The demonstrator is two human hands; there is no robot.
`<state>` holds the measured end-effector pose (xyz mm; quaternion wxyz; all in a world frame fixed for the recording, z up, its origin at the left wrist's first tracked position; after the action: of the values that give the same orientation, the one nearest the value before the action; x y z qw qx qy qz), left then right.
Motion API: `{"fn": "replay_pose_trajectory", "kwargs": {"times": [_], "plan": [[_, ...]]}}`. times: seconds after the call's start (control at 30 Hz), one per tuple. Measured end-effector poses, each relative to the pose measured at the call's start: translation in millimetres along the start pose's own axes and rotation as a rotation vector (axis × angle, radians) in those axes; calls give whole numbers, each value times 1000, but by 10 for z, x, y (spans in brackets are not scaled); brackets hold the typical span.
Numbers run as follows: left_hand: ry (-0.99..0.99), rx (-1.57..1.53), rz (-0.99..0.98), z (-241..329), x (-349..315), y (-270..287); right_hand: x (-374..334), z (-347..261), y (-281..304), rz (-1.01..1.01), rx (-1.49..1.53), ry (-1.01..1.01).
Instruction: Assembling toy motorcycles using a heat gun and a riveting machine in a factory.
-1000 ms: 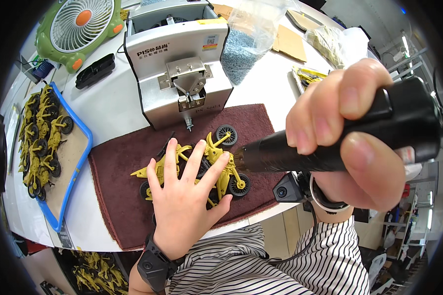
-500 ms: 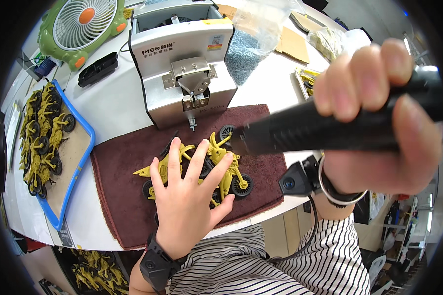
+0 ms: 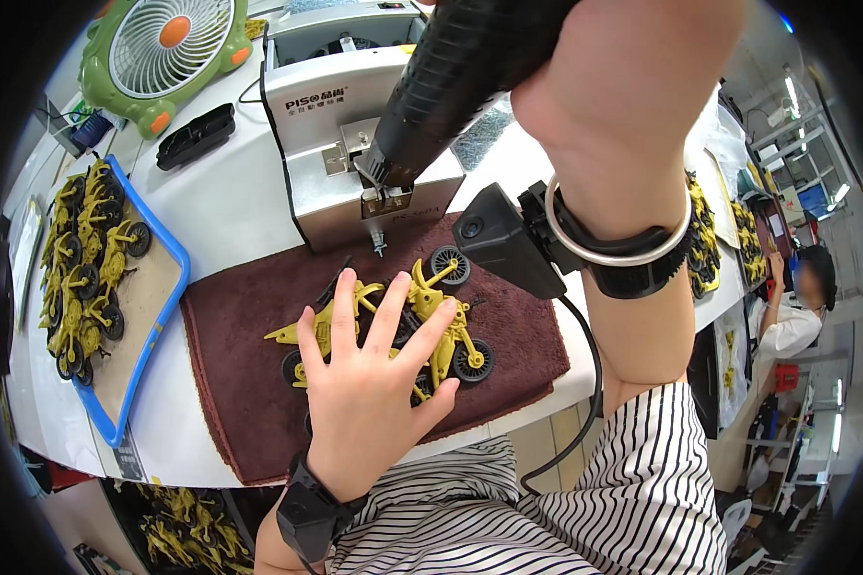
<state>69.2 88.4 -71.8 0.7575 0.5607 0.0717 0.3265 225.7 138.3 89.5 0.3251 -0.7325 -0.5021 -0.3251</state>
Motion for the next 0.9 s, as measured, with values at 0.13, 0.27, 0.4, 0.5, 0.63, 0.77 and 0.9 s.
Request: {"fn": "replay_pose_trajectory", "kwargs": {"times": [0.13,0.27,0.4,0.5,0.63,0.77,0.9], "plan": [[-4,1,-4,15,4,20,32,-134,-104,1,-44,-147],[-5,11,4,4,-8,2,-3,-138,-171,-158,-66,-14],[6,0,20,-32,-22,-25,-33,-263,-12,68,109,-525],[-13,-24,17,35,-1,14,-162,-657,446,-353,147,-482],[4,-37,13,3,1,4,-466,-708,372,-232,-1,-595],[12,-38,7,-7,-2,6,-603,-620,431,-196,-38,-580],[3,-31,2,18,8,20,-638,-568,464,-162,-63,-544]]}}
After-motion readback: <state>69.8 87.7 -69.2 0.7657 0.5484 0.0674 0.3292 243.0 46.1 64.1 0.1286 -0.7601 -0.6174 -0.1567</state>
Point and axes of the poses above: each hand's wrist, its own x-axis towards the middle knuckle, its own y-axis out of the back of the hand, z = x × y, the point moved 3 cm from there along x, towards the middle knuckle, and after that the axes turned 2 degrees about -y, right-handed, at the moved point
